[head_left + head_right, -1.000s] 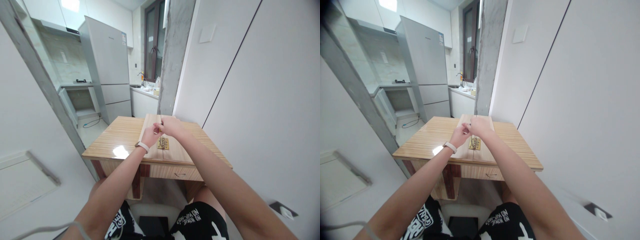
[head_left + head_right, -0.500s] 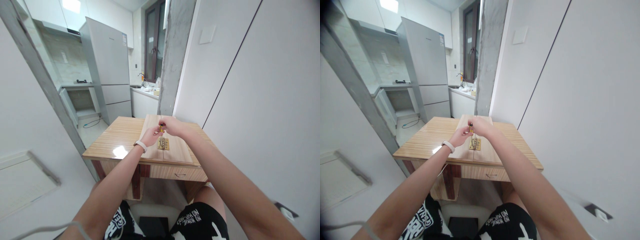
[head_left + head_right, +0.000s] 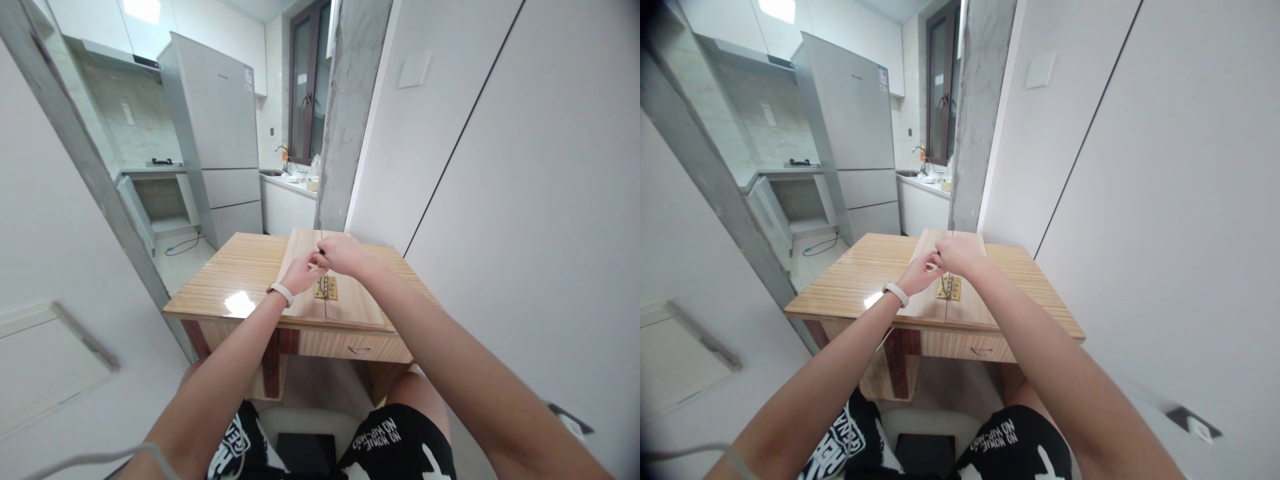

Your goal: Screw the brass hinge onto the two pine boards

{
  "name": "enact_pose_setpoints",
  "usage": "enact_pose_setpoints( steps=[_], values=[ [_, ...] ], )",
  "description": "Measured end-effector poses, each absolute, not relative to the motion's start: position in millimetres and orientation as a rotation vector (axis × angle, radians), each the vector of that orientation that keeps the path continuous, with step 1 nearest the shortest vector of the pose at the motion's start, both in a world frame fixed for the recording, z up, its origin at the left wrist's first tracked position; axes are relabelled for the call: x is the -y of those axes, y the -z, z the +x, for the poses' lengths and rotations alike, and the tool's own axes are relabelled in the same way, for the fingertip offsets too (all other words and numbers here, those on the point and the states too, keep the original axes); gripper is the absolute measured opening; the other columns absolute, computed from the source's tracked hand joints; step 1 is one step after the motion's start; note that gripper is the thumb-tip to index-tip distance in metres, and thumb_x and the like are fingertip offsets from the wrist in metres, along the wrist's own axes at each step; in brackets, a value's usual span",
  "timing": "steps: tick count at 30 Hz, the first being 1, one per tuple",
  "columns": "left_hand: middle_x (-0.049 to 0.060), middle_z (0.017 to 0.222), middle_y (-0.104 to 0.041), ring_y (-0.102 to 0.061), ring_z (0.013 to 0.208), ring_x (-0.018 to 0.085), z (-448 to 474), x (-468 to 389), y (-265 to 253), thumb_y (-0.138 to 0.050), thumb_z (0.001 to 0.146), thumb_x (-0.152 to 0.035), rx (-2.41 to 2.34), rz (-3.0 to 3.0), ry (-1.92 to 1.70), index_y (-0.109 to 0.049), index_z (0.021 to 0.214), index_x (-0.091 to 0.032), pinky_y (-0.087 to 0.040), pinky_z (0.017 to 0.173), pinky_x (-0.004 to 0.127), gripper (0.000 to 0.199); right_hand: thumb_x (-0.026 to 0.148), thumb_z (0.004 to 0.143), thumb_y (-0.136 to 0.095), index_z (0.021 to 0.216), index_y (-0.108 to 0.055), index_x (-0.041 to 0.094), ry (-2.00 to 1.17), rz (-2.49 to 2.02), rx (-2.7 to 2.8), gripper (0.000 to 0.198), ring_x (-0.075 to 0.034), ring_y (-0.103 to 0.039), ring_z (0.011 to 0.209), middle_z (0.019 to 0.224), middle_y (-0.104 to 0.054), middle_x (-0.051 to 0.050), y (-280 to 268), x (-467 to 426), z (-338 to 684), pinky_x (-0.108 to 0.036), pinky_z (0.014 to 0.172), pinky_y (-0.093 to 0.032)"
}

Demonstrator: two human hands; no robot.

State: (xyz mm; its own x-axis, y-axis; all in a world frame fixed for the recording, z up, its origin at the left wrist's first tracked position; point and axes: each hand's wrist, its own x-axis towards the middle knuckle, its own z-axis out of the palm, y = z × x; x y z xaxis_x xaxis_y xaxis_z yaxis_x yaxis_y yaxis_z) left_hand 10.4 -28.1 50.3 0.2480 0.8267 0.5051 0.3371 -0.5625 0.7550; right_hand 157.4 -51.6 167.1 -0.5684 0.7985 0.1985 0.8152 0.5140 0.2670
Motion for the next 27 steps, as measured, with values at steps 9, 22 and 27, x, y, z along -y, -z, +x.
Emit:
enact_pose_setpoints(
  steps=[9,22,27],
  values=[
    [0.003,0.09,-0.072,-0.065,0.084,0.016,12,29,-47,-0.075,0.079,-0.035,-1.13,1.988,-1.386,-0.065,0.093,-0.02,-0.05,0.071,0.027,0.023,0.049,0.1,-0.041,0.101,-0.078,0.016,0.517,-1.696,2.478,0.05,-0.03,-0.069,0.102,0.105,-0.075,-0.019,-157,50,143,-0.035,0.084,-0.048],
    [0.005,0.083,-0.073,-0.067,0.078,0.016,18,33,-51,-0.067,0.084,-0.027,-1.153,1.948,-1.47,-0.068,0.088,-0.017,-0.052,0.068,0.027,0.01,0.061,0.1,-0.036,0.102,-0.075,0.015,0.398,-1.84,2.353,0.06,-0.032,-0.068,0.104,0.108,-0.074,-0.02,-157,52,144,-0.036,0.083,-0.049],
    [0.004,0.088,-0.073,-0.066,0.081,0.016,14,29,-49,-0.067,0.086,-0.035,-1.113,2.019,-1.422,-0.071,0.093,-0.019,-0.051,0.072,0.027,0.017,0.047,0.096,-0.055,0.111,-0.068,0.021,0.301,-1.467,2.592,0.033,-0.024,-0.067,0.1,0.111,-0.074,-0.01,-166,47,160,-0.03,0.079,-0.046]
  ],
)
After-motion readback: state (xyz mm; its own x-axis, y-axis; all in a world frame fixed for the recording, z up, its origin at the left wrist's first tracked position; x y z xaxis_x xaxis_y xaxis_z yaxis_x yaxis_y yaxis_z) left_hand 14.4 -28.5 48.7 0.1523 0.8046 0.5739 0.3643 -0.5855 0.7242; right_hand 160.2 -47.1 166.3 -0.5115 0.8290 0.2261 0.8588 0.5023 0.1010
